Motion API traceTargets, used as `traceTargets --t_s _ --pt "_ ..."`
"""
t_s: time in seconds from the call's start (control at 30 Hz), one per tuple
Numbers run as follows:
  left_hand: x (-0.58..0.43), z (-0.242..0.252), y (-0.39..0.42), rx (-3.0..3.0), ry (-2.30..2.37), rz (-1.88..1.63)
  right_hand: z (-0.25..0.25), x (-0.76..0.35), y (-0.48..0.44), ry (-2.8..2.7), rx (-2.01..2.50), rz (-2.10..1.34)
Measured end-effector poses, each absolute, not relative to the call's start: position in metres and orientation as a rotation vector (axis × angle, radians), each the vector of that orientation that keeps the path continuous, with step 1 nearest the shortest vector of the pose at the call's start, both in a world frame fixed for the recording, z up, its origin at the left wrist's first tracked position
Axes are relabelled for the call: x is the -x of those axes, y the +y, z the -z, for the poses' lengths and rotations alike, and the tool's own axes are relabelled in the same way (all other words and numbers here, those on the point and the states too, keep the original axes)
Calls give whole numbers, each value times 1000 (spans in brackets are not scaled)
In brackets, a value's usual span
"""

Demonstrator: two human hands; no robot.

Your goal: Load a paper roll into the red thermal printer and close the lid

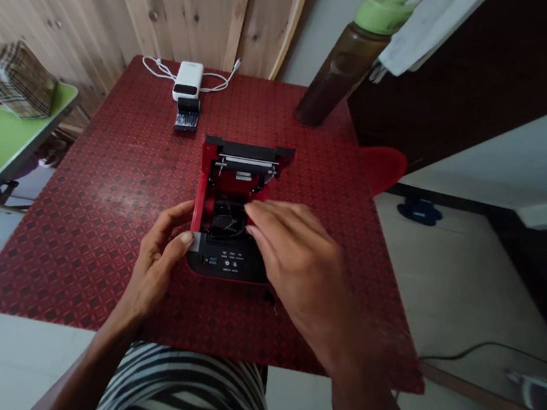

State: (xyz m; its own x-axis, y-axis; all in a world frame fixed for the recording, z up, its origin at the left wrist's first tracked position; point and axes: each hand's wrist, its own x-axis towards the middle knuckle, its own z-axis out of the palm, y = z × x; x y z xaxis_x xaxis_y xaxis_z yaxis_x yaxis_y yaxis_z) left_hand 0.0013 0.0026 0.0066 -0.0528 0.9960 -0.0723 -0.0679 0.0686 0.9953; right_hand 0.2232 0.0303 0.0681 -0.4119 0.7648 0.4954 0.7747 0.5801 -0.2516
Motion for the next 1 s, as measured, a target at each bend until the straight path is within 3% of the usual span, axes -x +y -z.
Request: traceTargets --t_s 0.17,0.67,0.83,1.0 --pt "-3 1 3 -1134 1207 -1255 -73 -184 78 -2639 1478 -150" --pt "-2 3 1 -1106 1186 -1234 -90 -163 93 -2827 1671 -119" --pt "-1 6 1 -1140 1210 -1237 -102 -162 75 -2795 1726 -58" --pt "-1 5 1 -1098 1193 -1214 -115 -202 54 -2477 1451 -36"
